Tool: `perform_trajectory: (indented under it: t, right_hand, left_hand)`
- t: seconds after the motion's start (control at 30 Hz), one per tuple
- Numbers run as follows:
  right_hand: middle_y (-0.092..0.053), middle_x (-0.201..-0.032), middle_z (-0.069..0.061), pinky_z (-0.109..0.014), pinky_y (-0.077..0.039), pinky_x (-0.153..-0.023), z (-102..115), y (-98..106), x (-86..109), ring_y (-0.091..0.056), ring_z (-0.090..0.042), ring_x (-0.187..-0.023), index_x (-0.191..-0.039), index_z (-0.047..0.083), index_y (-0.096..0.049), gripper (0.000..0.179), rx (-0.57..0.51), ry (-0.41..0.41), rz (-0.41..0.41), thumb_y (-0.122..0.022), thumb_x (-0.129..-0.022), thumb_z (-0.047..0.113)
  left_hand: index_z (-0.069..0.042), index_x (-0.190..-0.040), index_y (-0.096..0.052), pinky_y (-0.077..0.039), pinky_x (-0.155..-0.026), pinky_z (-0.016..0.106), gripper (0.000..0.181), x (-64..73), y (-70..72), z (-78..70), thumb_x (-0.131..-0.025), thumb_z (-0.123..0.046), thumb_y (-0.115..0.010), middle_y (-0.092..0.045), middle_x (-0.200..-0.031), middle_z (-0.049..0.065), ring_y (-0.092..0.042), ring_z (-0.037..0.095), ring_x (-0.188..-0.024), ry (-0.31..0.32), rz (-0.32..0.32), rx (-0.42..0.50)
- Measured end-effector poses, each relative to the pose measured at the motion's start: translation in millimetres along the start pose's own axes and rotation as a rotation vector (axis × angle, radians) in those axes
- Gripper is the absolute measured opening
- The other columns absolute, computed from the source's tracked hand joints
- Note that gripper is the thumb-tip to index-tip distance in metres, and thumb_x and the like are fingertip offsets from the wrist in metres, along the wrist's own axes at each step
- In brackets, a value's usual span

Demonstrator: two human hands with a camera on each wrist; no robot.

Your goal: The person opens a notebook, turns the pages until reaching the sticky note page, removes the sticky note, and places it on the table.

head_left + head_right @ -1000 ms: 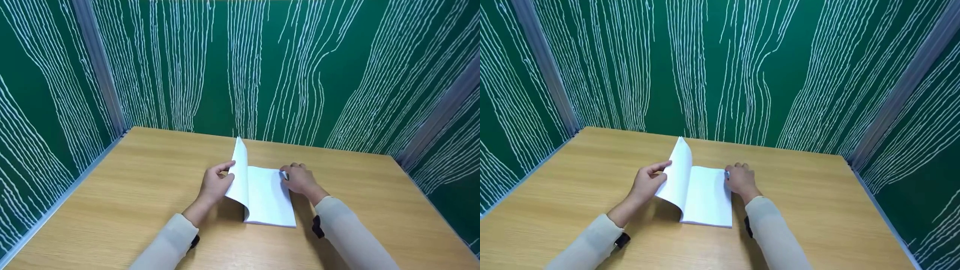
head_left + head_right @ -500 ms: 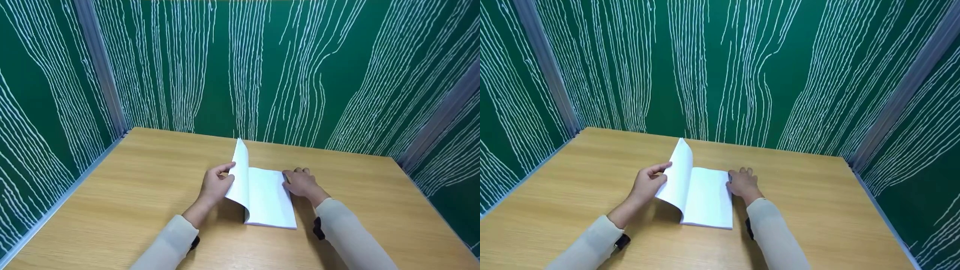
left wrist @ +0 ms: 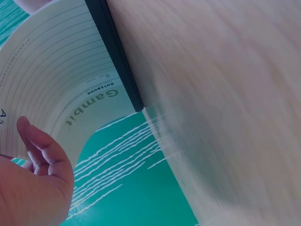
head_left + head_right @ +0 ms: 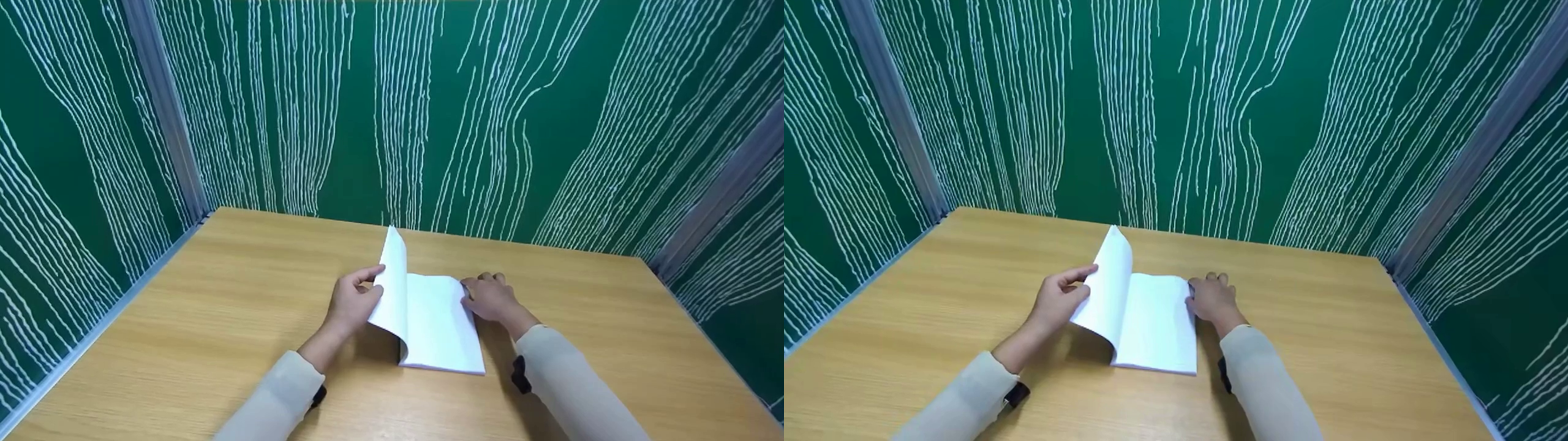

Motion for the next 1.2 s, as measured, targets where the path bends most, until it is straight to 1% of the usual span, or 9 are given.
perform_trajectory:
  t: [0.1, 0.3, 0.4, 0.57, 0.67, 0.73, 0.83, 1.07, 1.2]
  right_hand:
    - [-0.044, -0.125, -0.016, -0.057, -0.031, -0.090, 1, 0, -0.8, -0.031, -0.035, -0.112, -0.124, 0.019, -0.049, 0.044, -0.018, 0.012, -0.020, -0.055, -0.083, 0.033]
    - [-0.050, -0.114, -0.011, -0.054, -0.031, -0.087, 0, 0, -1.8, -0.036, -0.031, -0.107, -0.117, 0.017, -0.055, 0.039, -0.074, 0.071, -0.099, -0.060, -0.079, 0.027]
    - [-0.053, -0.110, -0.008, -0.054, -0.031, -0.086, 0, 1, -1.1, -0.039, -0.028, -0.104, -0.115, 0.017, -0.055, 0.039, -0.093, 0.078, -0.112, -0.061, -0.078, 0.025]
    - [-0.054, -0.108, -0.005, -0.046, -0.039, -0.087, 2, 2, 0.2, -0.045, -0.024, -0.098, -0.115, 0.019, -0.055, 0.037, -0.189, 0.023, -0.081, -0.061, -0.078, 0.022]
    - [-0.055, -0.105, -0.003, -0.037, -0.047, -0.081, 4, 6, 0.9, -0.049, -0.021, -0.093, -0.114, 0.021, -0.055, 0.035, -0.241, 0.007, -0.086, -0.060, -0.080, 0.021]
    - [-0.056, -0.103, -0.002, -0.033, -0.049, -0.076, 5, 8, 1.0, -0.052, -0.020, -0.089, -0.113, 0.021, -0.055, 0.034, -0.260, 0.006, -0.102, -0.060, -0.080, 0.022]
    - [-0.056, -0.101, 0.000, -0.031, -0.051, -0.073, 6, 10, 1.2, -0.053, -0.019, -0.086, -0.112, 0.021, -0.055, 0.033, -0.285, 0.006, -0.115, -0.060, -0.080, 0.024]
    - [-0.057, -0.097, -0.001, -0.029, -0.050, -0.069, 7, 13, 2.9, -0.054, -0.019, -0.083, -0.113, 0.024, -0.053, 0.032, -0.363, -0.028, -0.097, -0.059, -0.081, 0.026]
    - [-0.058, -0.093, -0.001, -0.027, -0.050, -0.066, 7, 14, 3.7, -0.055, -0.018, -0.078, -0.112, 0.022, -0.055, 0.030, -0.379, -0.018, -0.094, -0.058, -0.082, 0.024]
  left_hand:
    - [-0.007, -0.117, -0.056, -0.041, -0.050, 0.021, 0.036, -2.5, -0.4, 3.5, -0.081, -0.005, -0.050, -0.056, -0.105, 0.012, -0.046, 0.011, -0.053, 0.002, 0.000, 0.014]
    - [-0.014, -0.114, -0.059, -0.038, -0.045, 0.020, 0.035, -13.4, -4.1, 26.4, -0.080, -0.009, -0.052, -0.057, -0.101, 0.004, -0.041, 0.009, -0.046, -0.009, -0.014, 0.004]
    - [-0.016, -0.114, -0.059, -0.037, -0.045, 0.020, 0.036, -15.4, -6.3, 32.1, -0.079, -0.010, -0.052, -0.057, -0.100, 0.001, -0.040, 0.010, -0.046, -0.015, -0.025, -0.004]
    - [-0.018, -0.115, -0.058, -0.041, -0.050, 0.021, 0.035, -15.7, -6.3, 31.6, -0.081, -0.011, -0.053, -0.056, -0.103, 0.002, -0.045, 0.012, -0.052, 0.003, -0.021, -0.014]
    - [-0.020, -0.115, -0.058, -0.042, -0.051, 0.022, 0.035, -16.3, -6.5, 31.5, -0.082, -0.013, -0.053, -0.056, -0.103, 0.001, -0.046, 0.013, -0.054, 0.006, -0.029, -0.026]
    - [-0.021, -0.115, -0.058, -0.042, -0.051, 0.022, 0.035, -16.6, -6.9, 31.1, -0.081, -0.013, -0.053, -0.056, -0.102, -0.001, -0.046, 0.014, -0.054, 0.008, -0.035, -0.033]
    - [-0.021, -0.115, -0.058, -0.042, -0.051, 0.022, 0.035, -16.2, -7.0, 30.6, -0.081, -0.014, -0.052, -0.056, -0.102, -0.003, -0.047, 0.014, -0.056, 0.012, -0.037, -0.030]
    - [-0.020, -0.115, -0.058, -0.040, -0.050, 0.021, 0.035, -15.2, -6.9, 30.2, -0.082, -0.013, -0.052, -0.056, -0.104, -0.001, -0.046, 0.014, -0.056, 0.002, -0.030, -0.026]
    - [-0.020, -0.115, -0.058, -0.041, -0.050, 0.022, 0.035, -14.7, -7.1, 30.7, -0.082, -0.013, -0.052, -0.056, -0.103, -0.002, -0.046, 0.014, -0.055, 0.002, -0.031, -0.021]
Point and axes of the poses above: each hand's wrist, its own x-axis away from the middle knuckle, its own y-axis out of the back of the hand, z = x × y, the point moved 1 cm from there along -x, towards the middle knuckle
